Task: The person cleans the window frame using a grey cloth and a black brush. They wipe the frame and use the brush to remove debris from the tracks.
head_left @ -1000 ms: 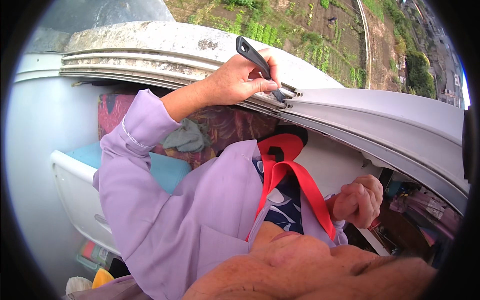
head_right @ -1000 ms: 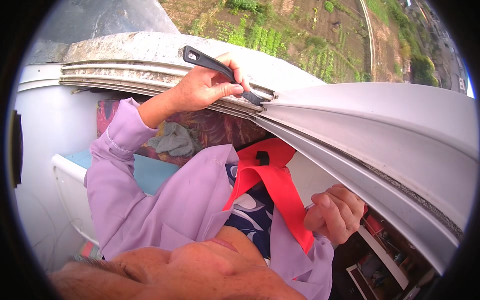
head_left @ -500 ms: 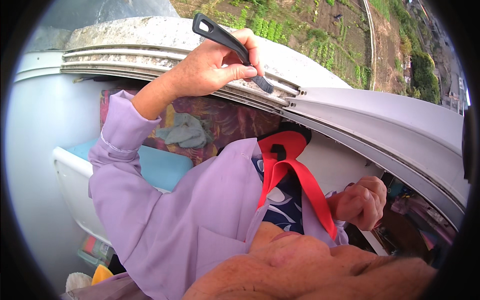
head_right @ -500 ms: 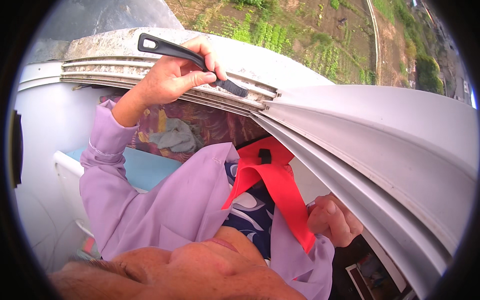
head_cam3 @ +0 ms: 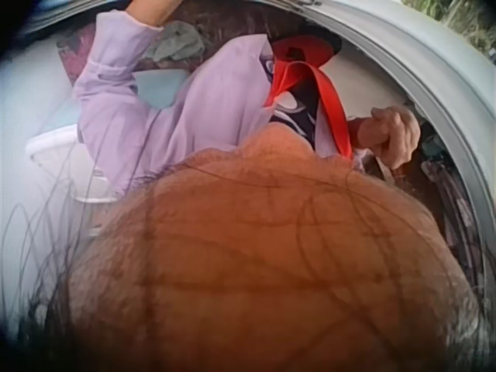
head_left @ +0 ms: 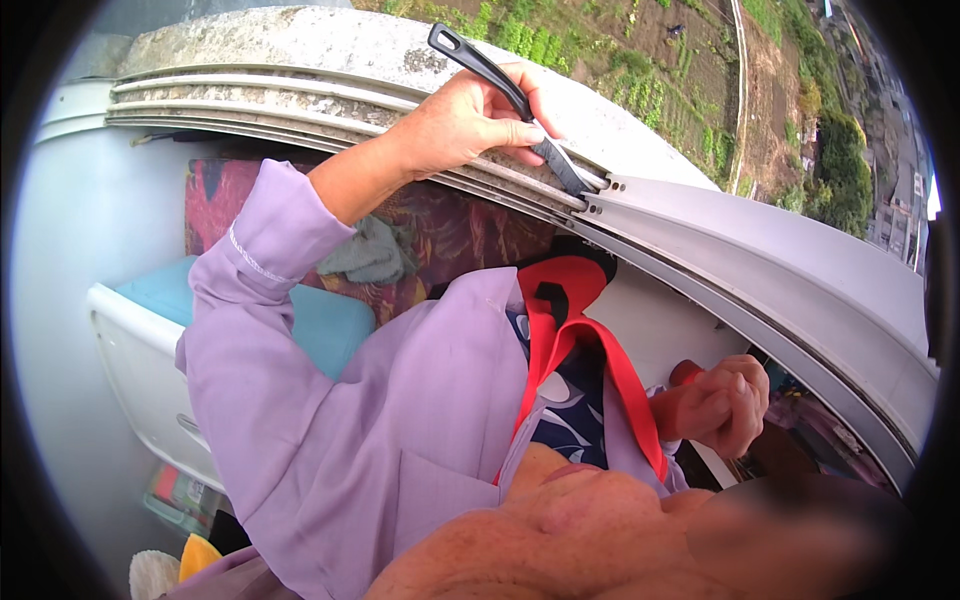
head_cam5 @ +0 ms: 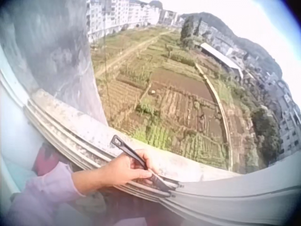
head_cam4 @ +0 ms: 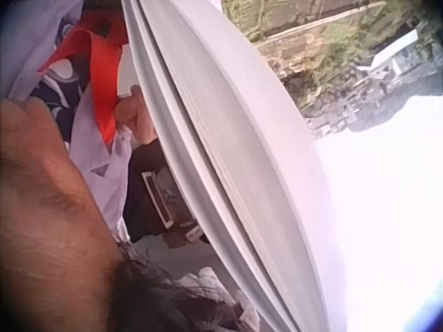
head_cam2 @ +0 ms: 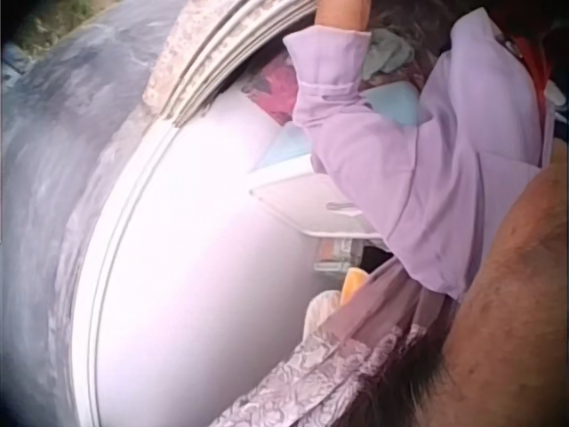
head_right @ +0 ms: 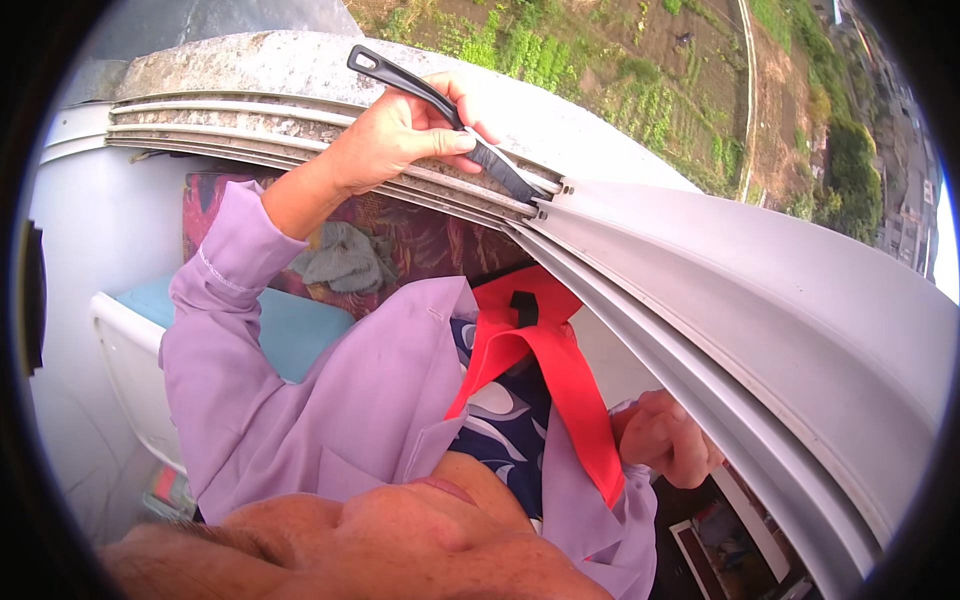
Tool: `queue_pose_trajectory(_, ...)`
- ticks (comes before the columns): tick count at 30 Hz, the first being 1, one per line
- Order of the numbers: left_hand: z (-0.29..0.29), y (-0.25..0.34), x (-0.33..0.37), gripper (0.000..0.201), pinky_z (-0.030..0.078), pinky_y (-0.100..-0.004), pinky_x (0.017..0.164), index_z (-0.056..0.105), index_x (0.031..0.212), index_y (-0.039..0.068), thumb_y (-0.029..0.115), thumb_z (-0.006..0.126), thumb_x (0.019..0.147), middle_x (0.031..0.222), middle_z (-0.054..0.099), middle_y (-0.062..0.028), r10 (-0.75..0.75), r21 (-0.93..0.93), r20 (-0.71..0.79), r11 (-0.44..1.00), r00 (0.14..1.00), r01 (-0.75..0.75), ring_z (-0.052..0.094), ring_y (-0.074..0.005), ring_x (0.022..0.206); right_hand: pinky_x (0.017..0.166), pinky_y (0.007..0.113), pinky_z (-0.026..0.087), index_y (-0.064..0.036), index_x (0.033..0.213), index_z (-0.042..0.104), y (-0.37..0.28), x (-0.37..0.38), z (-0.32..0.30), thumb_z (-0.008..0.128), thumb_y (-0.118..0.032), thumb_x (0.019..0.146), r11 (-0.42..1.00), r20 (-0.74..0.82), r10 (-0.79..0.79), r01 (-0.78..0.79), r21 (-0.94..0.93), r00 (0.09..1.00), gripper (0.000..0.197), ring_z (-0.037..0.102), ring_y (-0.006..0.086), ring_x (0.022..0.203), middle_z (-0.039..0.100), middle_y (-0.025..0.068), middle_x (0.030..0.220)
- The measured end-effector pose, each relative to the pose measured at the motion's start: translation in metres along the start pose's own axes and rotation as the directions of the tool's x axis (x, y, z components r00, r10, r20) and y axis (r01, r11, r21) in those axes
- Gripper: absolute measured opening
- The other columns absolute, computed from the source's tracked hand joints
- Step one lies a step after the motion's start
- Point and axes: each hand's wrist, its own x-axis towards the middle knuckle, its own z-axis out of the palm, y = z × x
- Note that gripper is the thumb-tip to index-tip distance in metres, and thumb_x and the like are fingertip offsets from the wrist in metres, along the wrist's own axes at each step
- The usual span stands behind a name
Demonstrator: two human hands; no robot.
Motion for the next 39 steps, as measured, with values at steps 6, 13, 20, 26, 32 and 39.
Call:
queue_pose_trajectory(6,0.004,0.021,-0.025,0.034,0.057,-0.0307,0.078,0.053,0.115,0.001,0.014,0.067,0.087,0.099,0.062,-0.0113,-0.136,-0.011,-0.169,0.991,0.976,0.136,0.066,-0.0182,0.086,0.036,0.027,0.026,0.0048,0.101,0.057,0.001,-0.002,-0.002,0.038,0.006,0.079,0.997,0.026,0.038,-0.036,-0.062,0.999,0.028,0.033,0.0147,0.039,0.041,0.0055,0.044)
queue_pose_trajectory(13,-0.034,0.049,-0.031,0.034,0.055,-0.0262,0.073,0.056,0.113,0.003,0.023,0.067,0.088,0.100,0.065,-0.0102,0.139,0.315,-0.494,0.949,0.859,0.028,0.065,-0.0147,0.086,0.036,0.028,0.026,0.0054,0.100,0.054,0.003,-0.003,-0.004,0.040,0.007,0.081,0.998,0.071,0.008,-0.003,-0.067,0.997,0.024,0.033,0.0153,0.039,0.039,0.0061,0.046)
queue_pose_trajectory(20,-0.021,0.045,-0.035,0.025,0.050,-0.0336,0.070,0.065,0.097,0.005,0.019,0.073,0.077,0.087,0.065,-0.0089,0.201,0.939,0.112,0.298,0.973,-0.170,0.063,-0.0247,0.080,0.035,0.028,0.030,0.0050,0.101,0.054,-0.002,0.003,0.005,0.041,0.005,0.084,0.999,0.075,0.041,-0.039,-0.020,0.996,0.021,0.035,0.0158,0.039,0.042,0.0056,0.044)
queue_pose_trajectory(26,-0.021,0.011,-0.016,0.020,0.049,-0.0369,0.066,0.069,0.097,0.012,0.021,0.069,0.080,0.086,0.064,-0.0063,0.283,0.911,0.239,0.265,0.929,-0.315,0.062,-0.0285,0.079,0.036,0.029,0.033,0.0042,0.099,0.057,-0.003,0.009,0.010,0.043,0.002,0.086,0.999,0.118,0.051,-0.050,-0.017,0.992,0.019,0.038,0.0156,0.040,0.045,0.0060,0.044)
queue_pose_trajectory(32,-0.018,0.013,-0.014,0.015,0.048,-0.0383,0.061,0.070,0.095,0.016,0.020,0.066,0.082,0.085,0.062,-0.0044,0.274,0.917,0.330,0.133,0.903,-0.375,0.062,-0.0276,0.074,0.038,0.028,0.036,0.0033,0.101,0.061,-0.001,0.006,0.008,0.045,-0.001,0.088,0.996,0.157,0.079,-0.070,-0.062,0.984,0.021,0.041,0.0151,0.040,0.048,0.0062,0.044)
queue_pose_trajectory(39,-0.014,0.056,-0.020,0.013,0.046,-0.0388,0.058,0.070,0.094,0.015,0.019,0.064,0.083,0.079,0.060,-0.0062,0.198,0.938,0.342,-0.007,0.919,-0.347,0.061,-0.0290,0.071,0.039,0.026,0.036,0.0031,0.103,0.061,0.006,-0.003,0.002,0.048,-0.005,0.089,0.998,0.069,0.054,-0.052,-0.041,0.996,0.020,0.042,0.0133,0.038,0.050,0.0069,0.044)
